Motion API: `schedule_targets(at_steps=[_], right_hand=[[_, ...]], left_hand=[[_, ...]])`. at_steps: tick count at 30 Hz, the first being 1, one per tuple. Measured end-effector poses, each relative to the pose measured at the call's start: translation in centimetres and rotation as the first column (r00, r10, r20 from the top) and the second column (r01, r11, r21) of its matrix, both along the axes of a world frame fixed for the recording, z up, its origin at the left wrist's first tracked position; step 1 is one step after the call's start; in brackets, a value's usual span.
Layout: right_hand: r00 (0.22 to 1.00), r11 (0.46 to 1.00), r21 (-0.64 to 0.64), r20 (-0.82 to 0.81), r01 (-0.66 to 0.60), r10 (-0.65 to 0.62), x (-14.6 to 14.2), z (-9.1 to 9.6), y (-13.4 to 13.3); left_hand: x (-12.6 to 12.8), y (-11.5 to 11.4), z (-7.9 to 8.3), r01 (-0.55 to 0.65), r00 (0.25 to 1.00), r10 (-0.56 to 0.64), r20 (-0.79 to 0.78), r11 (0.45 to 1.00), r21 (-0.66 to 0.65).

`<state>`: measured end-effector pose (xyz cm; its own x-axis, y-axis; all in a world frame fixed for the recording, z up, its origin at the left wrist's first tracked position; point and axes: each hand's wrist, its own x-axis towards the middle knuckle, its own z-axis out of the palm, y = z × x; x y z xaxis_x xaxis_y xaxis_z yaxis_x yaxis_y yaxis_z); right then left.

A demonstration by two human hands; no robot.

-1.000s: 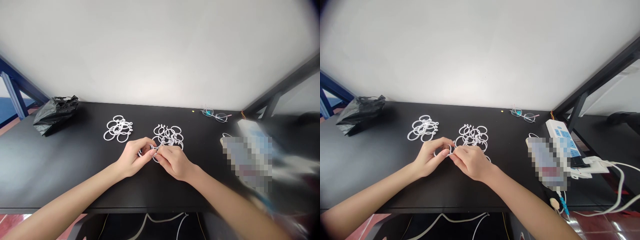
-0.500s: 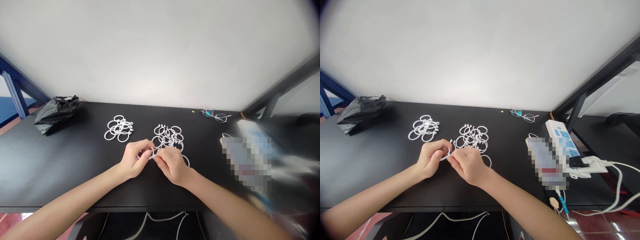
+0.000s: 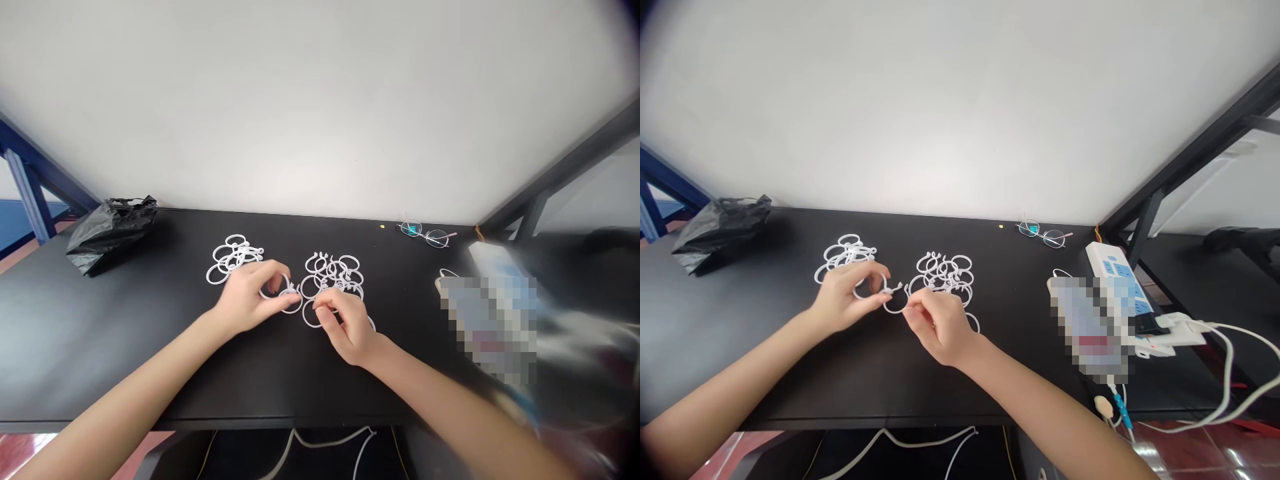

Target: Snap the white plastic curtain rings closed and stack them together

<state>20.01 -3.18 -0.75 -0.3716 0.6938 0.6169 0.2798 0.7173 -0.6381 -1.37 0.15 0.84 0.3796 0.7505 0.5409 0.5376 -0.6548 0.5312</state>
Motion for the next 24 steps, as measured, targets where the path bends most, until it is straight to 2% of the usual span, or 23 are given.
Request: schedule_targets(at_steps=[2,6,10,14,19,24], right_hand=[[0.998,0.999,0.014,-0.051,0.038,-0.037,0.4,0.0,0.1],[0.992,0.994,0.026,-0.077,0.104,-0.102,0.9,0.0,0.7],[0.988,0.991,0.022,-0.084,0.130,-0.128,1.1,-0.1,1.2],[0.985,0.989,0.029,-0.107,0.143,-0.139,1.3,-0.1,1.5],[0.988,0.991,0.041,-0.100,0.125,-0.120,1.2,-0.1,1.4],[0.988,0.992,0.048,-0.103,0.117,-0.112,1.2,0.0,1.4]], left_hand=[[-1.7,1.6,-0.1,-0.122,0.989,0.129,-0.075,0.988,0.094],[-4.2,3.9,-1.0,-0.196,0.946,0.235,-0.221,0.963,0.186],[-5.0,4.7,-2.1,-0.216,0.914,0.258,-0.313,0.963,0.163],[-5.3,4.9,-2.7,-0.238,0.902,0.267,-0.340,0.963,0.127],[-5.5,4.9,-2.9,-0.261,0.890,0.278,-0.360,0.961,0.098],[-5.6,4.9,-2.9,-0.268,0.865,0.300,-0.402,0.954,0.133]])
